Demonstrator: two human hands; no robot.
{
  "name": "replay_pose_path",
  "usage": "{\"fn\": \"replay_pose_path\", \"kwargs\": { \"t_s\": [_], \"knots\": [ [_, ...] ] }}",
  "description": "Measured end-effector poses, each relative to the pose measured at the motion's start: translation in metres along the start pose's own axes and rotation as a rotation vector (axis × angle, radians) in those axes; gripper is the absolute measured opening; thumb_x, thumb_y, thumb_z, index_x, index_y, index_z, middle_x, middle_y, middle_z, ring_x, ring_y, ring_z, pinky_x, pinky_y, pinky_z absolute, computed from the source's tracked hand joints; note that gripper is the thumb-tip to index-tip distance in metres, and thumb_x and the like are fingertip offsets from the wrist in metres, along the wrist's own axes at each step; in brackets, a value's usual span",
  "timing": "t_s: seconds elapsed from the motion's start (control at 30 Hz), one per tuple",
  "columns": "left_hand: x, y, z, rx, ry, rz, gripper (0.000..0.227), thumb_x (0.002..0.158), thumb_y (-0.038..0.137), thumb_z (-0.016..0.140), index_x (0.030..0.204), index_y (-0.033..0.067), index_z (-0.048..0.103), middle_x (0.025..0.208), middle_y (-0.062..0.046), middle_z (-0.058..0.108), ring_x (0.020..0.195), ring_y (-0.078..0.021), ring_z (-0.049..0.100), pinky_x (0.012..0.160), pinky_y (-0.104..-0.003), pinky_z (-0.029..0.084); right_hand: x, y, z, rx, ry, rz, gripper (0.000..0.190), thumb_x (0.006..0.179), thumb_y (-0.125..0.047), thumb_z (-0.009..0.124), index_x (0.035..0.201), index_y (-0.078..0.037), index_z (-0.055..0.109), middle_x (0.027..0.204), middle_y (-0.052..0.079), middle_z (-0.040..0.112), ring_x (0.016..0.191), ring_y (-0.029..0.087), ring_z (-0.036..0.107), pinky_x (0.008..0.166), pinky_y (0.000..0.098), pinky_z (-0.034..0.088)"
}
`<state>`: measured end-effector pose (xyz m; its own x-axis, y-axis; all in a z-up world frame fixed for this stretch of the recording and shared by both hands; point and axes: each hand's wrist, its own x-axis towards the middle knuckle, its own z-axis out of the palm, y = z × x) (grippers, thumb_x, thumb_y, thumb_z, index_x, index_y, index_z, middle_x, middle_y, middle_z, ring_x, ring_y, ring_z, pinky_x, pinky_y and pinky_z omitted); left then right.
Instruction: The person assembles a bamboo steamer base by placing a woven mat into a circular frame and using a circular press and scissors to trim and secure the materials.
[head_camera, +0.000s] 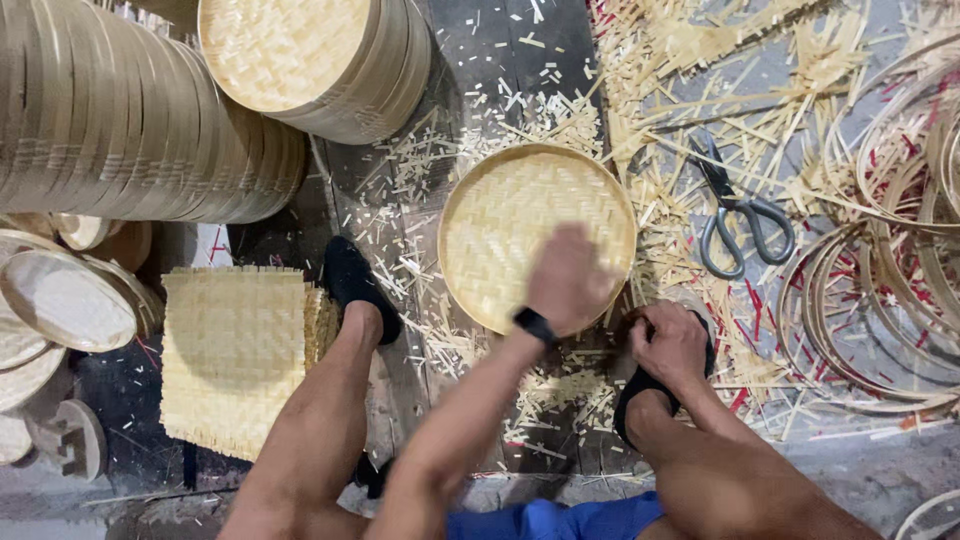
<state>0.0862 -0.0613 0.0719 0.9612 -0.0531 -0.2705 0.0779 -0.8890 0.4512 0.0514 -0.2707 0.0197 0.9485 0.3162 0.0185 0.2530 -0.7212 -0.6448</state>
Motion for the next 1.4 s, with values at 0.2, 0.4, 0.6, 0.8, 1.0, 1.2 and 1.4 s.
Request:
{"fn": "replay_pose_path", "kwargs": {
  "t_s": [0.2,0.4,0.6,0.8,1.0,1.2,1.4],
  "knots": [
    [-0.021,0.021,0.074,0.151,0.188,0.125,0.056,0.1,0.019,0.059,0.149,-0.0045,0.044,0.159,-0.029,0.04,0.155,-0.0398,0.029,0.129,-0.052,0.022,-0.003,-0.002,-0.007,0.078,0.007,0.027,0.011,0.082,-0.008,0.068,0.09,-0.011,0.074,0.082,0.01,0.066,0.081,0.032,0.065,0.075,0.044,0.052],
    [-0.042,-0.1,0.052,0.427,0.005,0.199,0.065,0.092,0.005,0.059,0.154,0.0144,0.041,0.163,-0.016,0.038,0.152,-0.0286,0.035,0.126,-0.046,0.025,-0.003,-0.005,-0.007,0.088,0.002,0.021,0.01,0.082,-0.009,0.069,0.089,-0.013,0.075,0.083,0.009,0.066,0.083,0.032,0.065,0.076,0.0432,0.052],
    [-0.004,-0.181,-0.099,0.737,-0.025,0.588,0.05,0.09,0.016,0.062,0.139,0.0103,0.053,0.142,-0.017,0.057,0.131,-0.0325,0.054,0.11,-0.049,0.043,-0.006,-0.004,-0.001,0.067,0.025,-0.004,0.011,0.084,-0.01,0.068,0.091,-0.014,0.075,0.085,0.009,0.066,0.087,0.031,0.066,0.079,0.0428,0.053],
    [0.048,-0.246,-0.231,0.821,0.543,0.439,0.048,0.075,-0.005,0.058,0.121,0.0105,0.062,0.123,-0.011,0.069,0.114,-0.0252,0.067,0.098,-0.043,0.057,-0.005,-0.003,0.004,0.01,0.007,-0.013,0.009,0.084,-0.012,0.069,0.091,-0.014,0.075,0.085,0.009,0.067,0.085,0.032,0.066,0.078,0.0431,0.053],
    [0.072,-0.297,-0.265,0.59,0.566,-0.116,0.024,0.09,-0.005,0.061,0.11,0.007,0.066,0.106,-0.014,0.073,0.101,-0.0309,0.069,0.085,-0.044,0.058,0.0,-0.002,0.008,-0.02,-0.06,0.055,0.011,0.082,-0.011,0.069,0.09,-0.014,0.076,0.079,0.009,0.066,0.081,0.029,0.065,0.075,0.0416,0.053],
    [0.078,-0.302,-0.268,0.477,0.571,-0.15,0.026,0.082,-0.011,0.059,0.096,0.0079,0.069,0.091,-0.016,0.073,0.092,-0.0369,0.07,0.077,-0.048,0.057,0.004,-0.015,0.002,-0.001,-0.076,0.083,0.012,0.082,-0.011,0.068,0.09,-0.014,0.077,0.079,0.008,0.066,0.08,0.028,0.066,0.074,0.0411,0.053],
    [0.08,-0.303,-0.272,0.367,0.488,-0.207,0.027,0.081,-0.011,0.056,0.09,0.0091,0.072,0.081,-0.022,0.07,0.078,-0.04,0.071,0.074,-0.049,0.058,0.005,-0.013,0.002,-0.033,-0.104,0.099,0.011,0.082,-0.011,0.07,0.091,-0.013,0.077,0.081,0.008,0.066,0.083,0.028,0.066,0.076,0.041,0.053]
  ]
}}
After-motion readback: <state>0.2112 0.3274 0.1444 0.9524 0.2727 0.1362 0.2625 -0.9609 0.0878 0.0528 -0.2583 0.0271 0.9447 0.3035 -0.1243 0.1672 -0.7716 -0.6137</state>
